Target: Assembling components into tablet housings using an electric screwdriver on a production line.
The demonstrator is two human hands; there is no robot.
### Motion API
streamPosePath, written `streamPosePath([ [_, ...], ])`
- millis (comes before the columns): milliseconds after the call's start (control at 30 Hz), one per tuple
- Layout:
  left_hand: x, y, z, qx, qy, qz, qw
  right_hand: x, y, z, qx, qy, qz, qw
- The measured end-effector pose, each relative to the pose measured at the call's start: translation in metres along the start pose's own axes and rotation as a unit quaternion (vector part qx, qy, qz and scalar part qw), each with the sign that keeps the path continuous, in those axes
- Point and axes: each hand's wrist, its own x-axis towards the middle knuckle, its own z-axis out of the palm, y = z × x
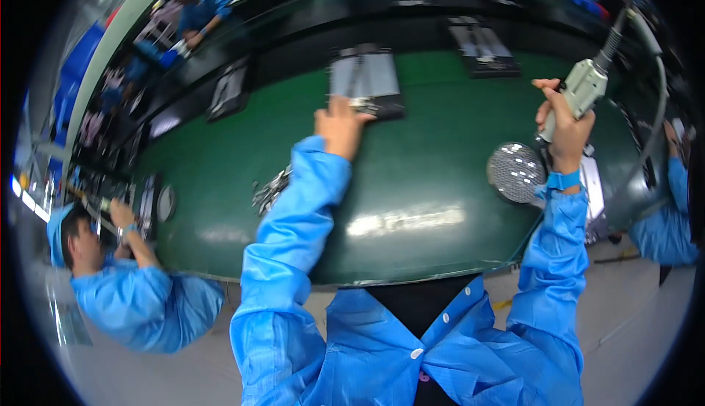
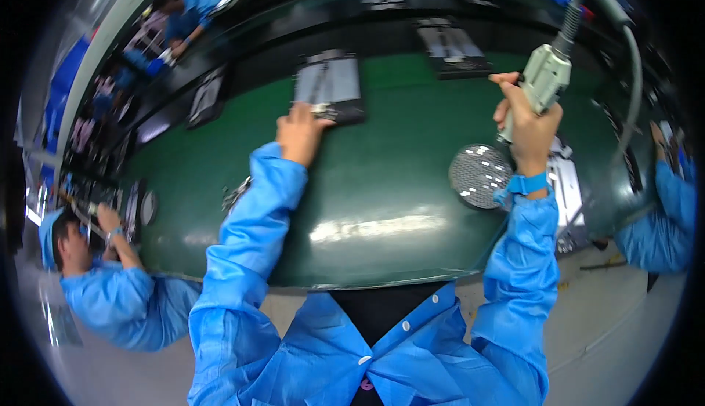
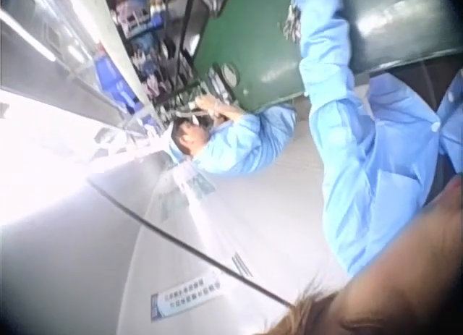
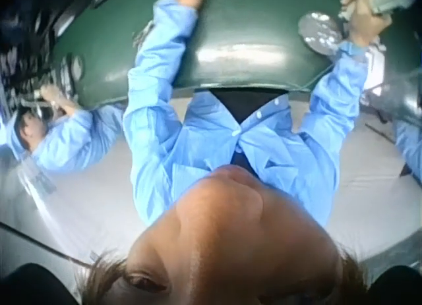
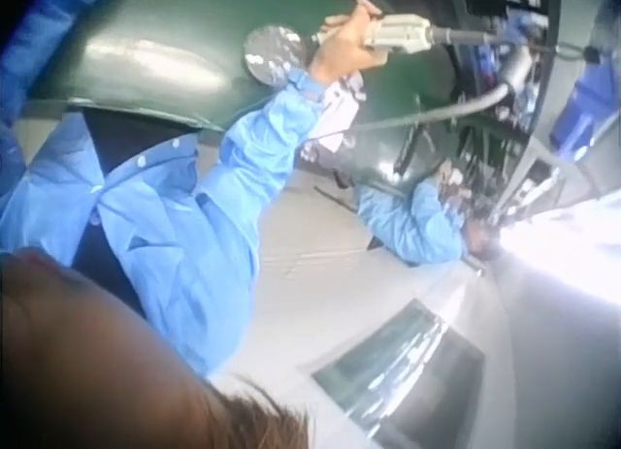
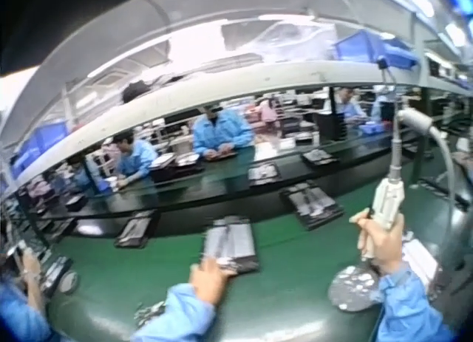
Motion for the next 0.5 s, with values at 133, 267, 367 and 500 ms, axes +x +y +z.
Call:
streamPosePath([
  [133,0.027,-0.071,0.056,0.100,0.077,0.052,0.991,-0.005,-0.004,-0.023,0.043,0.056,0.010,0.997],
  [267,0.038,-0.120,0.072,-0.080,0.024,-0.016,0.996,-0.014,0.005,-0.027,0.058,0.055,0.018,0.997],
  [367,0.080,-0.034,0.009,0.006,0.194,0.030,0.980,-0.018,0.014,-0.039,0.018,0.040,0.030,0.999],
  [500,0.169,0.041,0.024,-0.333,0.033,-0.181,0.925,-0.009,0.008,-0.014,0.017,0.009,0.025,0.999],
])
